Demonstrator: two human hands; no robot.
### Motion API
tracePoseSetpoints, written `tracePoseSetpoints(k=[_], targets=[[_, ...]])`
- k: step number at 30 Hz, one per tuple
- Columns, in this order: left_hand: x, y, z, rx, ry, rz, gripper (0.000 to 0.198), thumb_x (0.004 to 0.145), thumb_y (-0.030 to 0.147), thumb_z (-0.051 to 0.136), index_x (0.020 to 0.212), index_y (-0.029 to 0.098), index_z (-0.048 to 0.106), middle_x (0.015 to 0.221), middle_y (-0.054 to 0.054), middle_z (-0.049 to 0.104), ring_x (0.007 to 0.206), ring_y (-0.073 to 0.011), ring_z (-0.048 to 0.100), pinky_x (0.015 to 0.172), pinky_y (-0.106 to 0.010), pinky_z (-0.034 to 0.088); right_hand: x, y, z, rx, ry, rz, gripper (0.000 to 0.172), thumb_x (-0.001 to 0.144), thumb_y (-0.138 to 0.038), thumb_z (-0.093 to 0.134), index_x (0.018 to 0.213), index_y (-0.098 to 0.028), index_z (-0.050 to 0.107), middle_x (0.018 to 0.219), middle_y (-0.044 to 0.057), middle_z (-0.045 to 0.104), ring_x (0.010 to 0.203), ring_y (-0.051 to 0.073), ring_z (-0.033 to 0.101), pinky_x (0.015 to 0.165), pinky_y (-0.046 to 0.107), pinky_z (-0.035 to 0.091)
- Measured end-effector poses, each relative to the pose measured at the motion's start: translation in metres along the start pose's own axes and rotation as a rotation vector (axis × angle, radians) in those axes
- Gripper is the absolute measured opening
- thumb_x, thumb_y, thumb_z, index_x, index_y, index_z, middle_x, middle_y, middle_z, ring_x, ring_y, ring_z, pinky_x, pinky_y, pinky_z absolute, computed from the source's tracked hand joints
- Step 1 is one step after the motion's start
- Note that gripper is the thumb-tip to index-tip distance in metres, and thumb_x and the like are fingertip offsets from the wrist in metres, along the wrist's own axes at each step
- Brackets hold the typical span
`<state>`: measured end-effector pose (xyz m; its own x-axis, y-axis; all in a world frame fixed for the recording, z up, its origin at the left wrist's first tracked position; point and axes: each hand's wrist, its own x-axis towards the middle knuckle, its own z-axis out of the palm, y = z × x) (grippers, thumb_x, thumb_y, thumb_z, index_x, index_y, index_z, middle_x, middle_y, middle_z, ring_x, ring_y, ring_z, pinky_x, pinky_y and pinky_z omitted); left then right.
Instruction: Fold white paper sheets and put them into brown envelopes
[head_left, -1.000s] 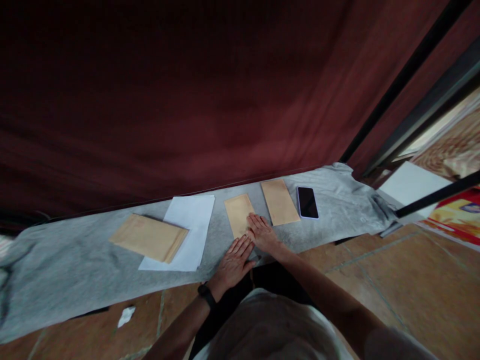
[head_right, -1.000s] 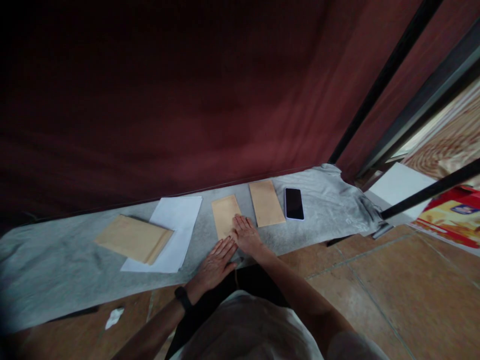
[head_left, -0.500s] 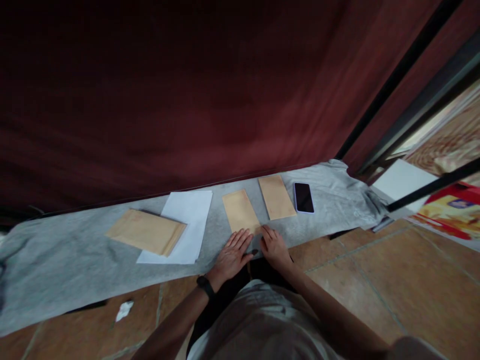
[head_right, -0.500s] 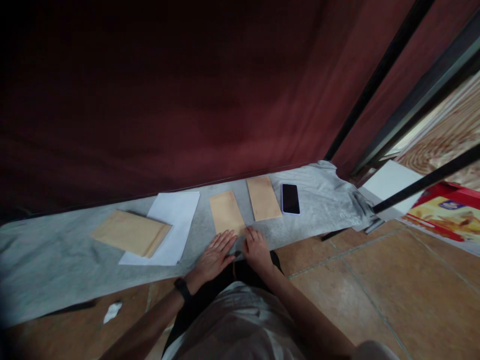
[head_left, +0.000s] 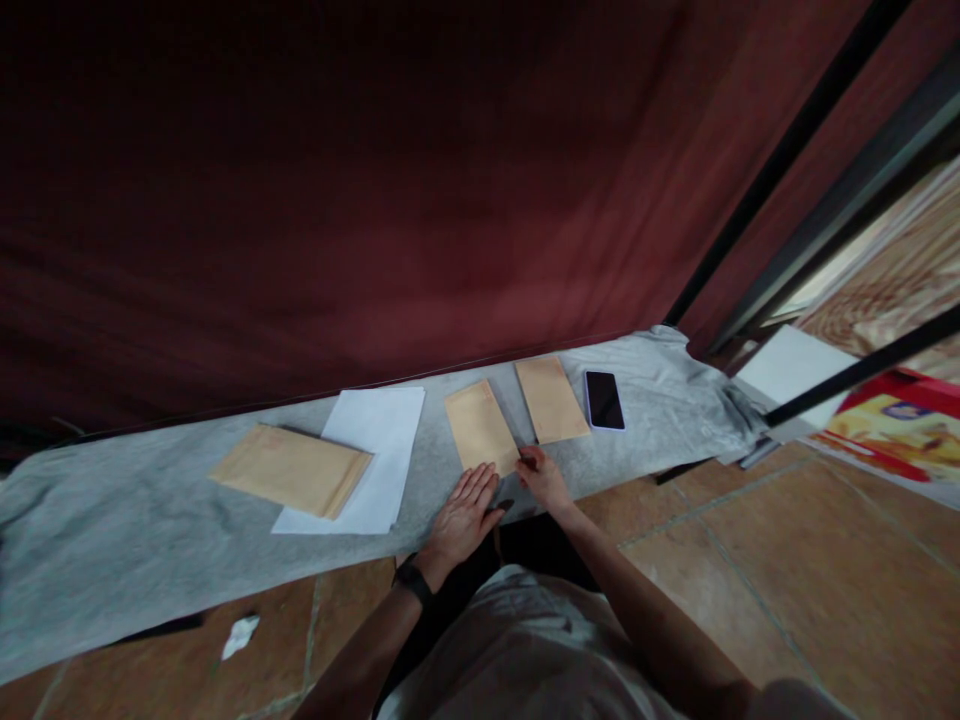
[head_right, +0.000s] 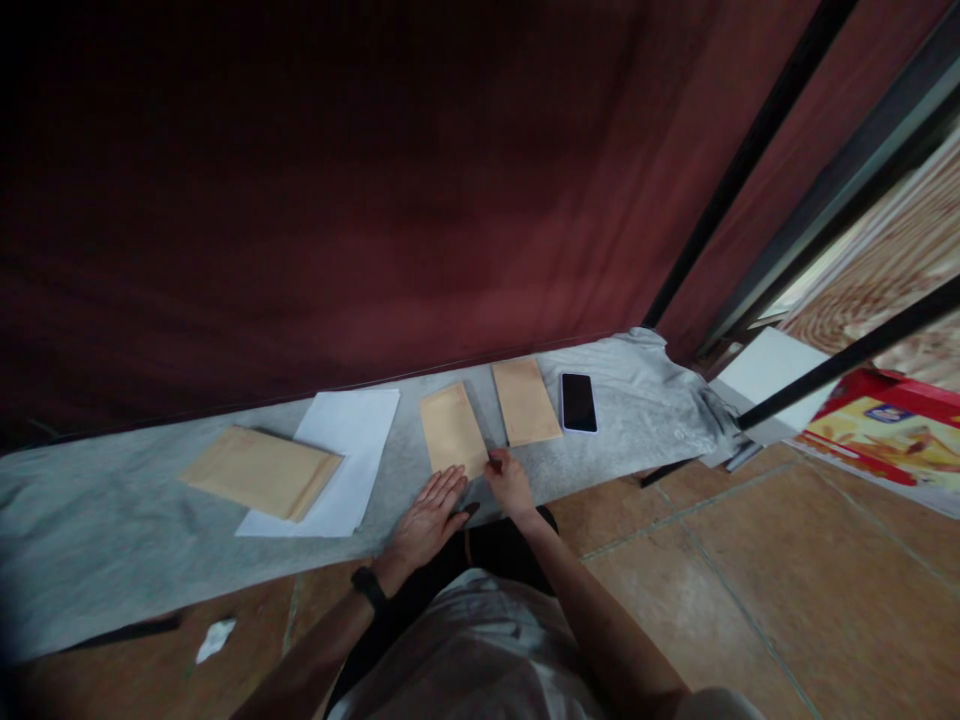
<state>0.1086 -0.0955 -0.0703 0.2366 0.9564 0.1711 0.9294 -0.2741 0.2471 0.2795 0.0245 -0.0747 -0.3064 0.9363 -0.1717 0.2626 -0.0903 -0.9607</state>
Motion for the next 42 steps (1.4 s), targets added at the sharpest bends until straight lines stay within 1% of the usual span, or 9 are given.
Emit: tracePoseSetpoints(k=[5, 8, 10, 14, 19, 25, 31, 36, 42], targets=[[0.0, 0.005, -0.001, -0.244, 0.141, -0.156, 0.051, 0.103, 0.036, 0.043, 0.152, 0.023, 0.04, 0.161, -0.01, 0.04, 0.151, -0.0224, 0.033, 0.122, -0.047, 0.035, -0.001, -0.007, 0.011, 0.131, -0.033, 0.062, 0.013, 0.077, -0.033, 0.059, 0.085, -0.022, 0.056, 0.067, -0.004, 0.062, 0.059, 0.015, 0.063, 0.055, 0.024, 0.053], [0.004, 0.007, 0.0, -0.568, 0.37, -0.43, 0.054, 0.101, 0.039, 0.048, 0.152, 0.024, 0.04, 0.16, -0.01, 0.042, 0.149, -0.0241, 0.037, 0.121, -0.047, 0.035, -0.003, -0.015, 0.014, 0.257, -0.024, 0.111, 0.017, 0.076, -0.035, 0.059, 0.087, -0.024, 0.05, 0.071, -0.005, 0.062, 0.061, 0.016, 0.067, 0.056, 0.026, 0.056], [0.01, 0.007, 0.0, -0.837, 0.475, -0.663, 0.057, 0.097, 0.044, 0.055, 0.149, 0.022, 0.043, 0.15, -0.013, 0.054, 0.139, -0.0266, 0.051, 0.117, -0.047, 0.041, -0.004, -0.02, 0.012, 0.388, -0.017, 0.157, 0.022, 0.074, -0.036, 0.064, 0.085, -0.024, 0.048, 0.068, -0.007, 0.06, 0.06, 0.015, 0.067, 0.058, 0.027, 0.057], [0.025, 0.008, -0.002, -1.341, 0.399, -0.938, 0.056, 0.082, 0.046, 0.071, 0.127, 0.016, 0.061, 0.121, -0.013, 0.072, 0.106, -0.0265, 0.071, 0.093, -0.041, 0.058, -0.009, -0.03, -0.002, 0.555, -0.041, 0.176, 0.032, 0.068, -0.041, 0.075, 0.081, -0.023, 0.051, 0.067, -0.007, 0.062, 0.059, 0.015, 0.067, 0.059, 0.026, 0.058], [0.047, 0.022, -0.012, -1.52, 0.297, -0.947, 0.049, 0.065, 0.04, 0.085, 0.104, 0.015, 0.068, 0.086, -0.006, 0.076, 0.07, -0.0187, 0.071, 0.062, -0.028, 0.056, -0.015, -0.032, -0.02, 0.673, 0.01, 0.219, 0.049, 0.059, -0.05, 0.086, 0.084, -0.021, 0.057, 0.069, -0.004, 0.068, 0.061, 0.015, 0.069, 0.063, 0.027, 0.06], [0.085, 0.054, -0.012, -1.549, 0.309, -0.772, 0.049, 0.066, 0.043, 0.085, 0.102, 0.014, 0.07, 0.086, -0.008, 0.077, 0.066, -0.018, 0.069, 0.059, -0.028, 0.054, -0.023, -0.019, -0.031, 0.727, -0.051, 0.313, 0.05, 0.06, -0.058, 0.088, 0.075, -0.017, 0.064, 0.072, 0.006, 0.074, 0.07, 0.021, 0.075, 0.065, 0.028, 0.06], [0.116, 0.064, -0.001, -1.479, 0.274, -0.724, 0.046, 0.069, 0.044, 0.081, 0.103, 0.016, 0.069, 0.082, -0.006, 0.076, 0.066, -0.0162, 0.069, 0.064, -0.028, 0.055, -0.006, -0.017, -0.055, 0.704, 0.1, 0.285, 0.043, 0.065, -0.052, 0.086, 0.073, -0.016, 0.065, 0.069, 0.006, 0.074, 0.057, 0.017, 0.07, 0.055, 0.024, 0.057], [0.114, 0.057, 0.008, -1.438, 0.291, -0.758, 0.052, 0.066, 0.05, 0.08, 0.104, 0.017, 0.067, 0.077, -0.003, 0.072, 0.066, -0.0166, 0.068, 0.066, -0.03, 0.055, 0.016, -0.016, -0.074, 0.72, 0.15, 0.294, 0.037, 0.066, -0.043, 0.088, 0.068, -0.015, 0.063, 0.074, 0.009, 0.075, 0.054, 0.013, 0.067, 0.052, 0.022, 0.057], [0.097, 0.047, 0.016, -1.443, 0.313, -0.793, 0.053, 0.063, 0.057, 0.082, 0.094, 0.017, 0.067, 0.074, -0.003, 0.071, 0.065, -0.0184, 0.068, 0.063, -0.031, 0.055, 0.034, -0.007, -0.08, 0.644, 0.145, 0.328, 0.028, 0.076, -0.033, 0.08, 0.064, -0.017, 0.06, 0.065, 0.008, 0.072, 0.049, 0.013, 0.064, 0.047, 0.022, 0.055]])
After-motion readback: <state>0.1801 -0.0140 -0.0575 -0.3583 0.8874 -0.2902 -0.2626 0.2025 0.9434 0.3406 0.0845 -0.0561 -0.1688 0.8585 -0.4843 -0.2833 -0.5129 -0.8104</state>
